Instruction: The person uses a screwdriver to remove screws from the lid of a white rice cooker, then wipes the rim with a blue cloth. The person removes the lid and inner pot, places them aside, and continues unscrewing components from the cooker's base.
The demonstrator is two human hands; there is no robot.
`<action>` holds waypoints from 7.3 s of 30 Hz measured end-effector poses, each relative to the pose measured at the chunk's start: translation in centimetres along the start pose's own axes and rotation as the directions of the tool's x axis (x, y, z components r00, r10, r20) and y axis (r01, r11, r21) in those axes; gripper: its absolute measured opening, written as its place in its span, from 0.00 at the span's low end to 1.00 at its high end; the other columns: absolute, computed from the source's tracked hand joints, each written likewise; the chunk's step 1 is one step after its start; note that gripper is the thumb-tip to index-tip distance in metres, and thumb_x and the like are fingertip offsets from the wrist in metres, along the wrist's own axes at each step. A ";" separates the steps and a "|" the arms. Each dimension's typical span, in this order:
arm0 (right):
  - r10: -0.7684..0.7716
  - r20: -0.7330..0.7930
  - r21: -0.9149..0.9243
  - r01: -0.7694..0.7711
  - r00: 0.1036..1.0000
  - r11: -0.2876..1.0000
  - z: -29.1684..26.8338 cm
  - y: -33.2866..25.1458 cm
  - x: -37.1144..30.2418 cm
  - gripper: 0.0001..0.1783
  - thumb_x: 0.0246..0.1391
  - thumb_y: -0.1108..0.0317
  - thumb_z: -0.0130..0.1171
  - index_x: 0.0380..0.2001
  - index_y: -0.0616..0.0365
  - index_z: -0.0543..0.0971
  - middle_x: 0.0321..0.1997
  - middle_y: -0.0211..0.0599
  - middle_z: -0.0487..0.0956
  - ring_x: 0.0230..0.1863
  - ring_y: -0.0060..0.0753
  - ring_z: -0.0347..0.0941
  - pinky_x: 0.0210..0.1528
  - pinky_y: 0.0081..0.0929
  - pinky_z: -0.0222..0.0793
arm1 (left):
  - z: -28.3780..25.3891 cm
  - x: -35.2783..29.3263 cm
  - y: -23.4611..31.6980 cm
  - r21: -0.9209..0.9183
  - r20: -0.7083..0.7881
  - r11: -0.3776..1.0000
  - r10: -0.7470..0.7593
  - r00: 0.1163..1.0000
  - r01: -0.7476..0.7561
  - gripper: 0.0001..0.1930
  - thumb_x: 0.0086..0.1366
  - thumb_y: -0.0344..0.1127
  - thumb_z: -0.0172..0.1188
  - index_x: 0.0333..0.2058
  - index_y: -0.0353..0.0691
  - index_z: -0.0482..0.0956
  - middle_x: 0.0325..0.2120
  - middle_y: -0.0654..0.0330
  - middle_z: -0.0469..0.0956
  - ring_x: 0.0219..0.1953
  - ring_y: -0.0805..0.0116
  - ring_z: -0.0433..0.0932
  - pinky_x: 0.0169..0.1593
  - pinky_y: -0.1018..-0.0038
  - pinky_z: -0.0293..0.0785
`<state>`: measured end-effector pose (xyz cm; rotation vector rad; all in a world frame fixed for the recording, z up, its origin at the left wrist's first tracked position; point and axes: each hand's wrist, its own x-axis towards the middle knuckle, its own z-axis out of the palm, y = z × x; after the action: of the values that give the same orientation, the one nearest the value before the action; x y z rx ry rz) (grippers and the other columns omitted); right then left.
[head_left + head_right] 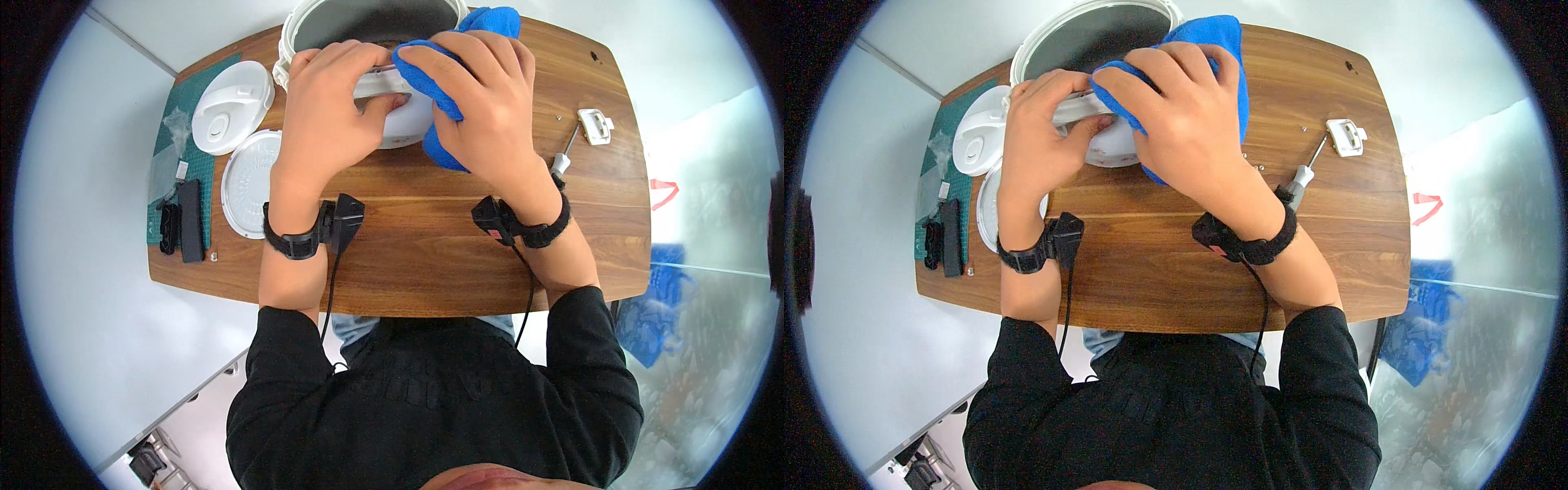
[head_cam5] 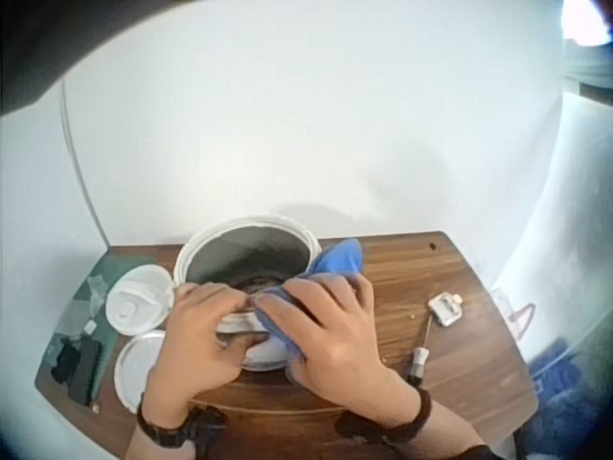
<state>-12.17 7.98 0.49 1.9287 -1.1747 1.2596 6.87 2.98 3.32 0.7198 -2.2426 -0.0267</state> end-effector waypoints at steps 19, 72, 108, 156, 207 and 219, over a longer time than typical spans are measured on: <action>0.078 -0.021 0.063 -0.077 0.997 0.995 0.3 1.6 0.1 0.24 0.37 0.77 0.64 0.40 0.37 0.86 0.42 0.22 0.81 0.49 0.37 0.75 0.52 0.44 0.60 | -0.1 -0.6 -0.2 0.161 -0.055 0.987 0.039 0.998 -0.030 0.13 0.56 0.42 0.75 0.40 0.51 0.89 0.35 0.69 0.86 0.42 0.66 0.80 0.57 0.60 0.60; 0.052 -0.042 0.086 -0.049 0.998 0.995 0.4 -0.3 -0.4 0.27 0.38 0.82 0.60 0.42 0.42 0.87 0.45 0.25 0.83 0.51 0.39 0.76 0.54 0.42 0.62 | 0.0 -0.4 -1.1 0.141 -0.054 0.989 0.059 0.997 -0.051 0.21 0.49 0.46 0.78 0.43 0.52 0.89 0.33 0.66 0.85 0.41 0.65 0.81 0.53 0.66 0.61; 0.126 0.013 -0.025 -0.125 0.992 0.992 -0.4 1.0 -0.7 0.23 0.38 0.82 0.58 0.37 0.42 0.85 0.43 0.26 0.80 0.49 0.41 0.75 0.54 0.44 0.62 | 1.1 -0.2 -0.5 0.071 -0.117 0.975 0.218 0.969 -0.211 0.25 0.47 0.26 0.75 0.48 0.47 0.87 0.40 0.61 0.80 0.44 0.58 0.77 0.48 0.64 0.71; 0.171 0.013 0.027 -0.171 0.985 0.985 1.7 -0.3 -0.7 0.22 0.41 0.80 0.60 0.39 0.41 0.86 0.46 0.28 0.80 0.51 0.43 0.73 0.56 0.49 0.59 | 0.5 -0.1 -2.0 -0.195 -0.083 0.981 -0.033 0.996 0.016 0.18 0.47 0.21 0.72 0.39 0.43 0.87 0.39 0.62 0.80 0.46 0.58 0.77 0.54 0.66 0.69; 0.159 0.011 0.072 -0.160 0.987 0.985 1.1 -1.0 -0.2 0.21 0.40 0.81 0.61 0.36 0.43 0.85 0.45 0.31 0.78 0.49 0.44 0.74 0.56 0.47 0.59 | 0.7 -0.3 0.3 0.147 -0.054 0.989 0.043 0.998 -0.034 0.23 0.49 0.25 0.73 0.46 0.52 0.85 0.40 0.69 0.79 0.46 0.63 0.75 0.54 0.63 0.58; 0.175 -0.003 0.054 -0.174 0.985 0.983 1.3 -0.6 -0.5 0.21 0.40 0.79 0.61 0.36 0.41 0.86 0.45 0.30 0.78 0.49 0.44 0.74 0.56 0.47 0.60 | 1.1 -0.4 -0.3 0.070 -0.081 0.998 0.013 0.997 -0.007 0.23 0.49 0.24 0.73 0.45 0.52 0.86 0.40 0.69 0.79 0.45 0.64 0.75 0.53 0.63 0.57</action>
<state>-11.21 7.40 -0.51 1.8899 -1.3431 1.4002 6.49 2.71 2.22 0.7337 -2.1779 0.0849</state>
